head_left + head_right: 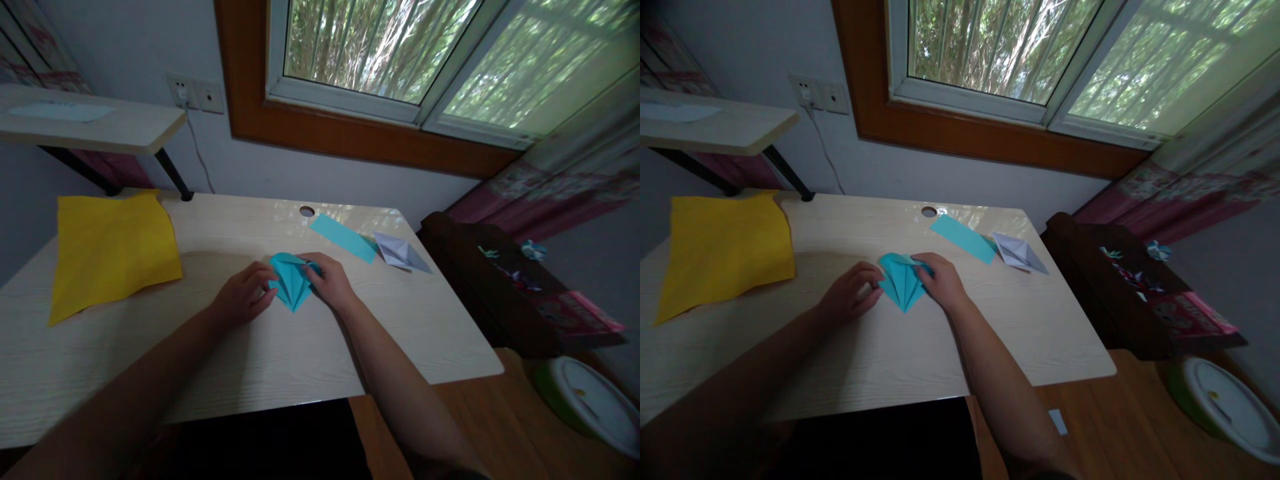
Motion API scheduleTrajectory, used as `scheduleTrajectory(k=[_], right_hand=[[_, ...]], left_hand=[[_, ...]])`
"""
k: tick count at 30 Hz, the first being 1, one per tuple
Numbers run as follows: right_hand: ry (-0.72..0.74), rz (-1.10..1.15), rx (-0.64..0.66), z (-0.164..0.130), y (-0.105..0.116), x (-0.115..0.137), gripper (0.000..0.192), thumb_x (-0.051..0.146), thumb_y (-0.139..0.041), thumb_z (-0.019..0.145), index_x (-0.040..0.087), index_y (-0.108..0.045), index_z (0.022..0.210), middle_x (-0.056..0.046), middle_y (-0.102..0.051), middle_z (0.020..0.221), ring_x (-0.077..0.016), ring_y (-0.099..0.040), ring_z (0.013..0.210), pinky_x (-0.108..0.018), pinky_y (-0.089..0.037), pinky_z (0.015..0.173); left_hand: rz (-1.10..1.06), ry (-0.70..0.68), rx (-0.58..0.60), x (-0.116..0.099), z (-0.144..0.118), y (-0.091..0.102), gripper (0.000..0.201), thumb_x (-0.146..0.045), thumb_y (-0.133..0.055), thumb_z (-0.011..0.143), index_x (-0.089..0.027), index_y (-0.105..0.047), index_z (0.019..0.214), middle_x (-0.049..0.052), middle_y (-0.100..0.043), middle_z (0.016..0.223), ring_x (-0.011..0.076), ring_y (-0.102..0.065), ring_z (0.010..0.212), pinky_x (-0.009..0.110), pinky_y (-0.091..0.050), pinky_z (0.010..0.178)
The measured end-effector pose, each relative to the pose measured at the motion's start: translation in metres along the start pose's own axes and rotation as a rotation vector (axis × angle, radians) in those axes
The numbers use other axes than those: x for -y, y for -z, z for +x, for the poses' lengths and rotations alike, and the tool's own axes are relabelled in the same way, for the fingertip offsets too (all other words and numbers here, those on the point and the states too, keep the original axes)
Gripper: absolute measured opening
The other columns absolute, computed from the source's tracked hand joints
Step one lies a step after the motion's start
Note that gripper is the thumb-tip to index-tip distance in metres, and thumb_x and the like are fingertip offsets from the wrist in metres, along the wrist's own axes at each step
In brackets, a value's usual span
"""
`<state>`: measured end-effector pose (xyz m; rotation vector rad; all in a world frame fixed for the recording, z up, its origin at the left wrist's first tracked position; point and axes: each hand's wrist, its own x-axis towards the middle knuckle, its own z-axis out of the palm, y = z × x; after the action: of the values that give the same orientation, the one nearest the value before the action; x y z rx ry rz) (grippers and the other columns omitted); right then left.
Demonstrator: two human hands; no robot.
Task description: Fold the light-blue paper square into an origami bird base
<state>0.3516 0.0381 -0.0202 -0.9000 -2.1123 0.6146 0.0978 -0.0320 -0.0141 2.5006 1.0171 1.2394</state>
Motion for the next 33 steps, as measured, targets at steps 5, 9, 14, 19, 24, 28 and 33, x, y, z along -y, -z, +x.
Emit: scheduleTrajectory(k=[5,9,14,19,24,28,33], right_hand=[[0.071,-0.041,0.041,0.000,-0.001,0.005,0.030,0.022,-0.057,0.096,0.027,-0.068,0.124,-0.008,-0.073,0.122,-0.0229,-0.067,0.114,-0.045,-0.053,0.103],[0.123,-0.085,0.112,0.001,-0.003,0.007,0.035,0.018,-0.060,0.092,0.027,-0.068,0.125,-0.008,-0.072,0.123,-0.0240,-0.066,0.115,-0.047,-0.053,0.102],[0.155,-0.086,0.143,0.000,-0.004,0.009,0.038,0.014,-0.060,0.089,0.026,-0.068,0.125,-0.009,-0.072,0.124,-0.0242,-0.066,0.115,-0.048,-0.053,0.102],[0.183,-0.105,0.157,-0.001,-0.004,0.011,0.039,0.012,-0.059,0.089,0.024,-0.067,0.124,-0.010,-0.071,0.124,-0.0244,-0.065,0.116,-0.049,-0.053,0.102],[0.239,-0.168,0.175,-0.001,-0.006,0.013,0.037,0.011,-0.058,0.088,0.020,-0.067,0.122,-0.011,-0.071,0.120,-0.0245,-0.064,0.112,-0.046,-0.054,0.100],[0.278,-0.207,0.157,0.000,-0.009,0.016,0.034,0.012,-0.058,0.089,0.019,-0.068,0.120,-0.012,-0.071,0.117,-0.0254,-0.065,0.109,-0.045,-0.055,0.097],[0.247,-0.214,0.142,0.000,-0.010,0.019,0.037,0.010,-0.056,0.086,0.020,-0.068,0.119,-0.012,-0.071,0.116,-0.0254,-0.065,0.108,-0.046,-0.055,0.095]], left_hand=[[0.019,0.177,-0.293,0.013,0.000,0.004,0.041,-0.031,-0.071,0.088,-0.023,-0.050,0.122,0.006,-0.052,0.111,0.0167,-0.057,0.089,0.036,-0.057,0.080],[-0.111,0.299,-0.182,0.019,0.002,0.003,0.046,-0.038,-0.071,0.089,-0.023,-0.052,0.127,0.008,-0.053,0.121,0.0198,-0.060,0.101,0.038,-0.058,0.083],[-0.218,0.364,-0.026,0.017,0.003,0.003,0.040,-0.040,-0.069,0.091,-0.023,-0.056,0.124,0.008,-0.057,0.116,0.0208,-0.061,0.106,0.038,-0.057,0.088],[-0.316,0.432,-0.038,0.018,0.001,0.002,0.035,-0.044,-0.069,0.090,-0.023,-0.055,0.115,0.007,-0.059,0.117,0.0208,-0.062,0.104,0.037,-0.056,0.088],[-0.381,0.504,0.025,0.015,0.002,0.000,0.032,-0.043,-0.073,0.086,-0.023,-0.053,0.102,0.005,-0.061,0.111,0.0212,-0.063,0.103,0.038,-0.056,0.090],[-0.356,0.524,0.013,0.011,0.005,0.000,0.031,-0.042,-0.072,0.085,-0.023,-0.050,0.095,0.004,-0.062,0.106,0.0211,-0.063,0.099,0.037,-0.056,0.085],[-0.312,0.495,0.033,0.008,0.007,0.001,0.030,-0.040,-0.071,0.085,-0.022,-0.053,0.100,0.004,-0.062,0.105,0.0210,-0.063,0.099,0.039,-0.055,0.087]])
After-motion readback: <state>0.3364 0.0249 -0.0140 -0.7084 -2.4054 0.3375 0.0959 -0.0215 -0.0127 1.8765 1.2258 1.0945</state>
